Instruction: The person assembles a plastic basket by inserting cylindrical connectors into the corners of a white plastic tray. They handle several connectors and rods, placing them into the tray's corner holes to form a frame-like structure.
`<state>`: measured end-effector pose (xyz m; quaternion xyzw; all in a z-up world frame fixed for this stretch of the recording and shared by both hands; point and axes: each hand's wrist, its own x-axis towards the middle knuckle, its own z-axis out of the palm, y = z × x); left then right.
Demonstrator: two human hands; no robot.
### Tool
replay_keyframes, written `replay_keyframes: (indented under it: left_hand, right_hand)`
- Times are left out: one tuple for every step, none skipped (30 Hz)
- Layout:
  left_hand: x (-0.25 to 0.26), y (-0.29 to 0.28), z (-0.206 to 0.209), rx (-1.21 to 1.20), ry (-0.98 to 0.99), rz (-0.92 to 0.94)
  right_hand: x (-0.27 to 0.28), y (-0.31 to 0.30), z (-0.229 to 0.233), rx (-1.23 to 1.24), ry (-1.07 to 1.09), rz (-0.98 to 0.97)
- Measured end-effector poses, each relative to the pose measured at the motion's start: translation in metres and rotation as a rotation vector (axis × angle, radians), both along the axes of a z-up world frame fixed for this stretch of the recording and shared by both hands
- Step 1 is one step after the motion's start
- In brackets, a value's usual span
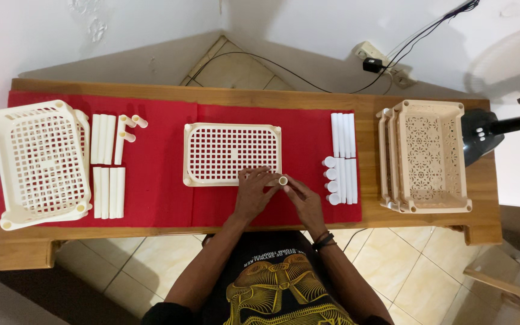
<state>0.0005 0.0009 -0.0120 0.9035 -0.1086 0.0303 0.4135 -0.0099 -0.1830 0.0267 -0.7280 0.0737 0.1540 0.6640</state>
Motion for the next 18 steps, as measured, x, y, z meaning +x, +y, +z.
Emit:
replay_keyframes:
  left_hand:
    - [0.000, 0.000, 0.000, 0.005, 0.000, -0.004]
    - [0.001, 0.000, 0.000, 0.011, -0.002, -0.006]
    - [0.002, 0.001, 0.001, 0.017, -0.004, -0.009]
    - [0.001, 0.001, 0.001, 0.023, -0.012, -0.015]
    - [0.000, 0.002, 0.002, 0.029, -0.021, -0.021]
    - [0.002, 0.002, 0.004, 0.034, -0.032, -0.028]
    - [0.002, 0.002, 0.005, 0.036, -0.043, -0.026]
    - [0.002, 0.002, 0.006, 0.038, -0.052, -0.025]
    - [0.001, 0.002, 0.007, 0.039, -0.062, -0.023]
    - [0.001, 0.002, 0.007, 0.050, -0.067, -0.028]
    - [0.001, 0.002, 0.007, 0.061, -0.072, -0.032]
    - [0.001, 0.001, 0.007, 0.072, -0.077, -0.037]
    - [0.000, 0.001, 0.007, 0.081, -0.080, -0.031]
    - [0.001, 0.000, 0.007, 0.091, -0.084, -0.026]
    - [0.001, 0.000, 0.007, 0.100, -0.088, -0.021]
    - [0.001, 0.000, 0.007, 0.083, -0.071, -0.026]
    - [0.002, -0.001, 0.008, 0.066, -0.055, -0.030]
    - [0.002, 0.000, 0.008, 0.050, -0.039, -0.032]
  right_hand:
    - [0.001, 0.000, -0.003, -0.006, -0.008, -0.003]
    - [0.003, 0.000, -0.006, -0.011, -0.018, -0.005]
    - [0.004, -0.001, -0.008, -0.011, -0.011, -0.019]
    - [0.004, -0.002, -0.011, -0.012, -0.003, -0.031]
    - [0.004, -0.003, -0.013, -0.013, 0.005, -0.043]
    - [0.004, -0.002, -0.016, 0.014, 0.000, -0.050]
    - [0.004, -0.002, -0.018, 0.041, -0.006, -0.057]
    - [0.003, -0.002, -0.019, 0.068, -0.009, -0.064]
    - [0.003, -0.002, -0.021, 0.079, -0.012, -0.070]
    - [0.002, -0.002, -0.022, 0.089, -0.013, -0.077]
    - [0.002, -0.002, -0.023, 0.099, -0.015, -0.084]
    - [0.002, -0.002, -0.024, 0.092, -0.016, -0.080]
    - [0.002, -0.002, -0.025, 0.084, -0.017, -0.076]
    - [0.003, -0.002, -0.025, 0.077, -0.018, -0.073]
    - [0.003, -0.002, -0.025, 0.066, -0.014, -0.069]
    - [0.002, -0.003, -0.025, 0.054, -0.010, -0.065]
    - [0.002, -0.003, -0.025, 0.042, -0.006, -0.061]
    - [0.003, -0.003, -0.025, 0.038, 0.007, -0.060]
